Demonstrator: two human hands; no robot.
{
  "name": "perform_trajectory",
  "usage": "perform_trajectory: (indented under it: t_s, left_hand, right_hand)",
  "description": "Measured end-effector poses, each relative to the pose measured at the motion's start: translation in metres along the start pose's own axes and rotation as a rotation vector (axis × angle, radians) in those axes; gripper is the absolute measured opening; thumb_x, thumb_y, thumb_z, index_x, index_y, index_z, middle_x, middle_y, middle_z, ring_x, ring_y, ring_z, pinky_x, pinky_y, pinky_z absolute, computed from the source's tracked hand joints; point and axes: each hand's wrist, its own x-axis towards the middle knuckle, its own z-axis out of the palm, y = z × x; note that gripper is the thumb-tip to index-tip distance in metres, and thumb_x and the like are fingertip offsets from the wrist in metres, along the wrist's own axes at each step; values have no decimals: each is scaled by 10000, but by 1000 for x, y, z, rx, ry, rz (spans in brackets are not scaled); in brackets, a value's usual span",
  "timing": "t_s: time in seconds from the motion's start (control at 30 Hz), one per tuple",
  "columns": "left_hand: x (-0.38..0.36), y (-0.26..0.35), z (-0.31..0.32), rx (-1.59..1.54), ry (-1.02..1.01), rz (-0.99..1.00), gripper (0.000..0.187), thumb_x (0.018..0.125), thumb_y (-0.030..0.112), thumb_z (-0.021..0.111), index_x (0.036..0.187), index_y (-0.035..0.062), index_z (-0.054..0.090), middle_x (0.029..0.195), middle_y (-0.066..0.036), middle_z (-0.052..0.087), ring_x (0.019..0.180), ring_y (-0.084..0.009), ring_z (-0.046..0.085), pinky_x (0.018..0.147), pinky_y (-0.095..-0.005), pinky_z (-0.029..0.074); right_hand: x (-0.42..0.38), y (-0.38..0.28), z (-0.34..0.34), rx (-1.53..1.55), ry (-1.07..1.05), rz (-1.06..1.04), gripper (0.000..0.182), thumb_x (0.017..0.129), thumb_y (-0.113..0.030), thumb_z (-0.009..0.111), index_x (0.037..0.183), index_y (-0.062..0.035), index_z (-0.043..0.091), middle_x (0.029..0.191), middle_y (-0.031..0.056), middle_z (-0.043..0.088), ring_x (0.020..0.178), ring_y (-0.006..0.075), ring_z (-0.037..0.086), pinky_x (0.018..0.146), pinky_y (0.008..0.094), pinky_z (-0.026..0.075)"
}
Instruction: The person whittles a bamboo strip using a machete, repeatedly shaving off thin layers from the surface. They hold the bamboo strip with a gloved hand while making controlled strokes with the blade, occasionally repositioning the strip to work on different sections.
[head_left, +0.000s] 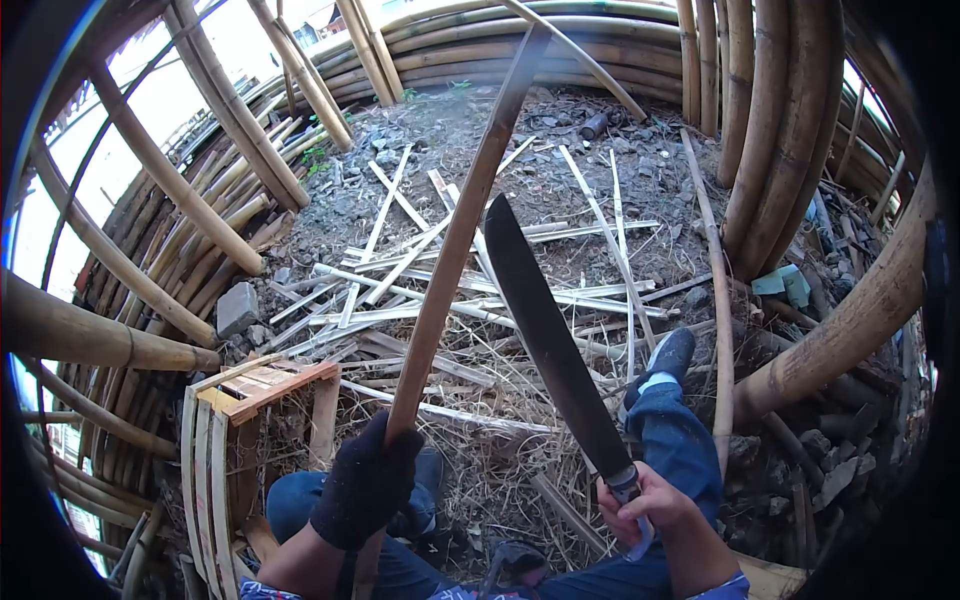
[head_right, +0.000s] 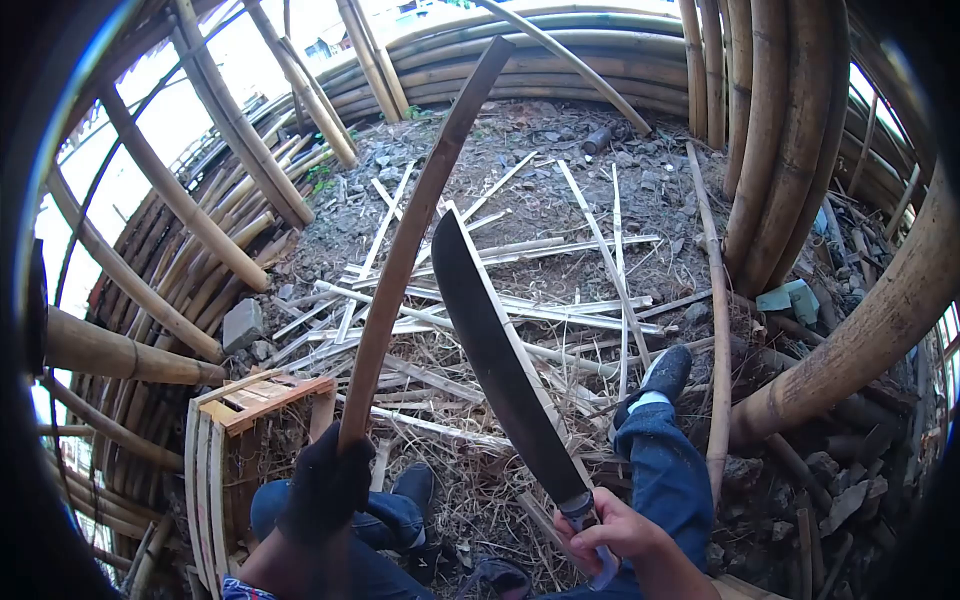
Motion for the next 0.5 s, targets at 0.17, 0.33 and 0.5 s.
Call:
perform_trajectory:
  t_s: [0.17,0.33,0.5]
  left_hand:
    - [1,0,1,61,0,5,164,936,210,548,930,47,537,545,-46,520,492,-133,559,449,-324,413]
    - [1,4,1,100,-12,27,153,936,202,555,945,51,534,537,-50,518,481,-144,557,446,-328,411]
    - [2,0,2,100,-33,76,155,938,204,557,944,51,532,542,-51,525,479,-145,554,447,-329,413]
  right_hand:
    - [-4,6,-8,-4,-12,-32,239,744,-61,684,796,11,461,545,68,465,430,162,487,404,288,416]
    - [-3,4,-9,-16,-11,-30,241,739,-56,684,788,14,458,545,72,469,431,162,490,406,291,418]
    - [-2,5,-8,-3,-14,0,247,735,-64,692,788,15,464,540,70,474,433,165,504,405,291,427]
